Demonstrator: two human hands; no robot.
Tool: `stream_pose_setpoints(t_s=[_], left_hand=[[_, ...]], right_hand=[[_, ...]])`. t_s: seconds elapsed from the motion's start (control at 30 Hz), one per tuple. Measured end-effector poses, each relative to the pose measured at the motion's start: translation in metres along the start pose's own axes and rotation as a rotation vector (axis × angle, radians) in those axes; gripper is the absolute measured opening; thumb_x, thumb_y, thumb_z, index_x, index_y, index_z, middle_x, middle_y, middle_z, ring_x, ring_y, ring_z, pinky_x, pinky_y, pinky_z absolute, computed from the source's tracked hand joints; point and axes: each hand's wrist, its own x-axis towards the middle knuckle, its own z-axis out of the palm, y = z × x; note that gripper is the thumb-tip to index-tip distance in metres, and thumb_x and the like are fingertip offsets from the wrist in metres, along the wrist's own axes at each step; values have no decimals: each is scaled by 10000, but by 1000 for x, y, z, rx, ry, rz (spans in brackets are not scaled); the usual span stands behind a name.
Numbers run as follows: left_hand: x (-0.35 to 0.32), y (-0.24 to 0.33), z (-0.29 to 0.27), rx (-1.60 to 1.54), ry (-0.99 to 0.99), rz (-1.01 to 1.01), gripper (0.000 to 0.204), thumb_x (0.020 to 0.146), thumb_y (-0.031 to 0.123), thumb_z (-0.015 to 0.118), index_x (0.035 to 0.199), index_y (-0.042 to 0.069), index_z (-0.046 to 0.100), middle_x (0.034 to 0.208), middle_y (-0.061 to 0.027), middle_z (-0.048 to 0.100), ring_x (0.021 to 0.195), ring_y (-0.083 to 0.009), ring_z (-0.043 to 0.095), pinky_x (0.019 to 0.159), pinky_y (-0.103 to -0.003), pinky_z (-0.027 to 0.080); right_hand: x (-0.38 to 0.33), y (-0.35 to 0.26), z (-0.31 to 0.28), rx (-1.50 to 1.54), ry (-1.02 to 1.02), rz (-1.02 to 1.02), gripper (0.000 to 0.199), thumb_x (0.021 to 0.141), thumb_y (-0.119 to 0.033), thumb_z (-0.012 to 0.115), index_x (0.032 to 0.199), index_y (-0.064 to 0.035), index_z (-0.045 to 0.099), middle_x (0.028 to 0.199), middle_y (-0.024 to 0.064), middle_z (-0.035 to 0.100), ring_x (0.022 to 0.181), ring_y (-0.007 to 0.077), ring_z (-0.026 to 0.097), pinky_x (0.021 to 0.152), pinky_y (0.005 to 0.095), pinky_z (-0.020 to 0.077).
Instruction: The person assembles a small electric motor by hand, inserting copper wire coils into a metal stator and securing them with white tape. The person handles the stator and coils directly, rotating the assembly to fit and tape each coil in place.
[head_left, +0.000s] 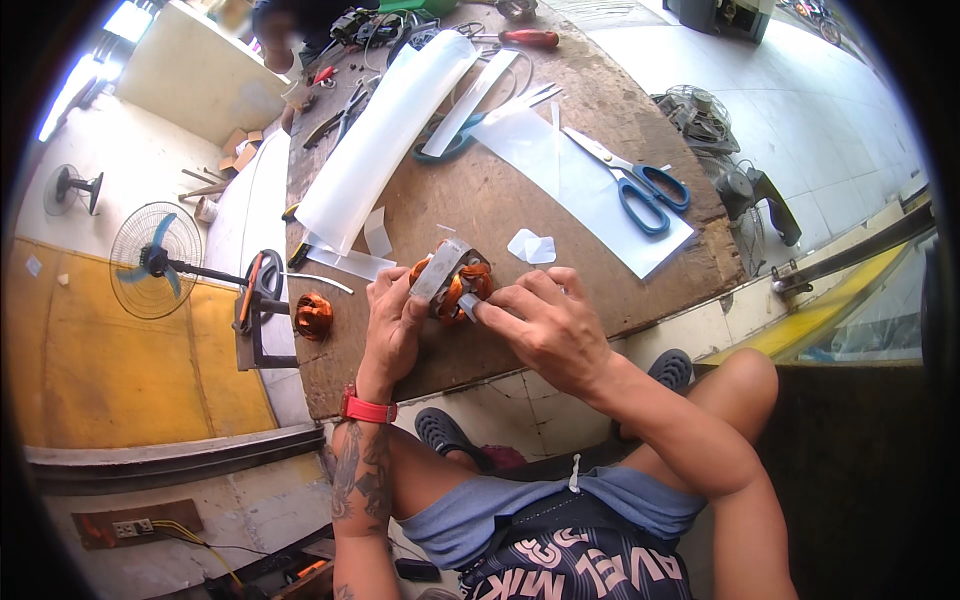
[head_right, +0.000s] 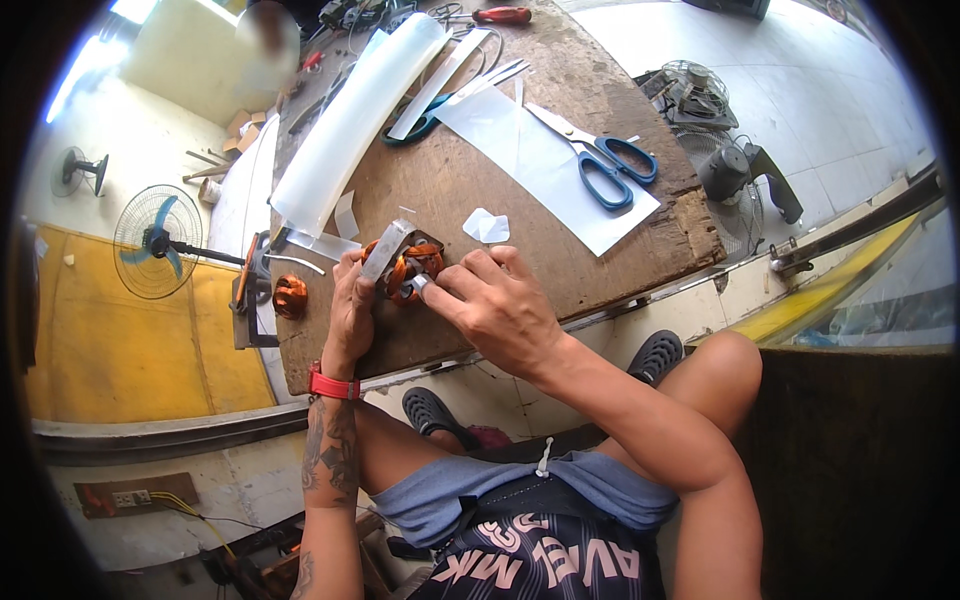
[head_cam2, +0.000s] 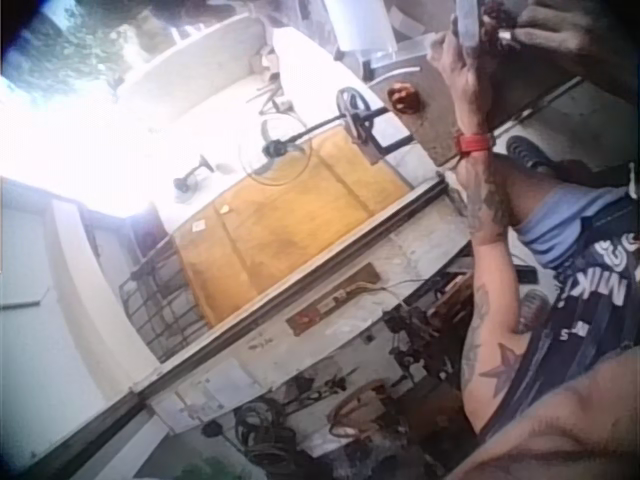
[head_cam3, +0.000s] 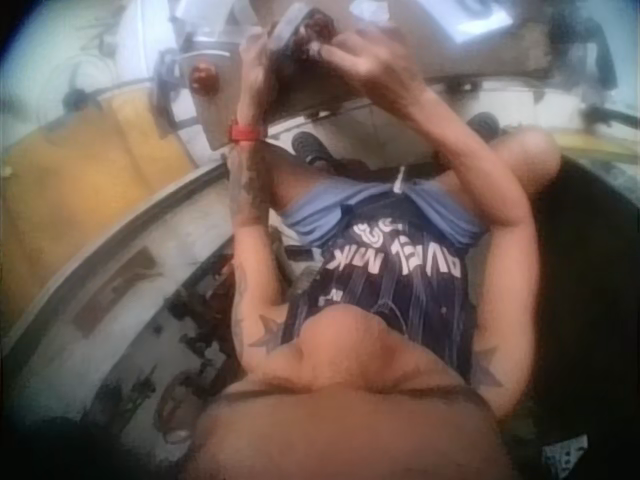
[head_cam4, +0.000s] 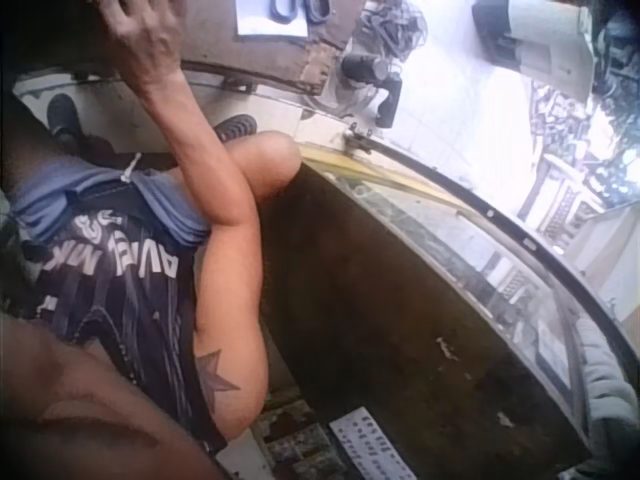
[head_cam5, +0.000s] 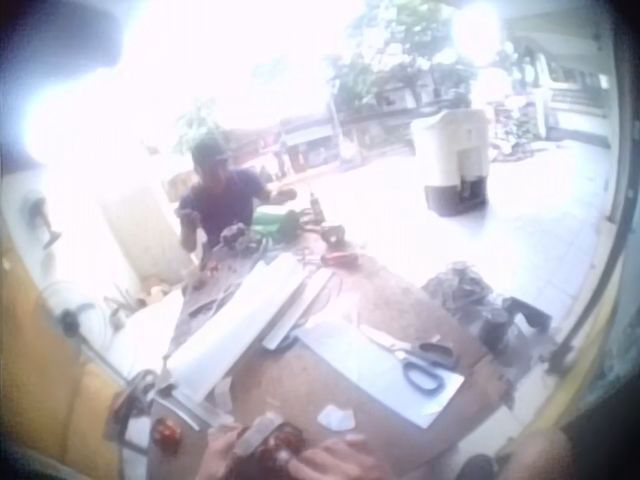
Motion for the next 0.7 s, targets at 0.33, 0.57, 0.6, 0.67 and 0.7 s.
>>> stream_pose_setpoints(t_s=[0.33,0.57,0.6,0.67,0.7], left_hand=[[1,3,-3,46,-51,-20,806,1077,685,285,1323,42,704,1273,-131,612,1213,-295,455,1108,-447,322],[0,2,-2,56,-30,-15,788,1076,679,293,1299,51,714,1238,-129,605,1188,-294,465,1092,-442,324],[0,1,-2,62,-30,-12,788,1076,680,293,1294,51,716,1233,-129,604,1185,-293,466,1088,-441,324],[0,1,-2,69,-31,-10,789,1075,682,293,1285,52,719,1227,-129,602,1180,-293,467,1081,-439,325],[1,1,-2,69,-31,-11,790,1074,683,293,1282,52,720,1227,-129,601,1178,-293,468,1077,-438,326]], right_hand=[[1,-1,-2,-21,-23,-10,190,904,-156,636,1072,-171,724,998,-24,679,996,157,624,959,358,408],[7,-1,-4,-1,-40,12,200,912,-152,630,1088,-155,727,1001,-9,675,998,166,626,948,357,409],[8,-1,-4,3,-47,15,202,912,-151,630,1090,-152,727,1002,-6,675,999,167,627,947,357,409],[10,-1,-4,7,-49,19,197,912,-150,630,1083,-147,729,1002,-1,674,1004,170,628,944,358,411],[11,0,-4,7,-44,21,191,912,-149,630,1074,-145,731,1001,1,673,1006,172,629,943,358,412]])
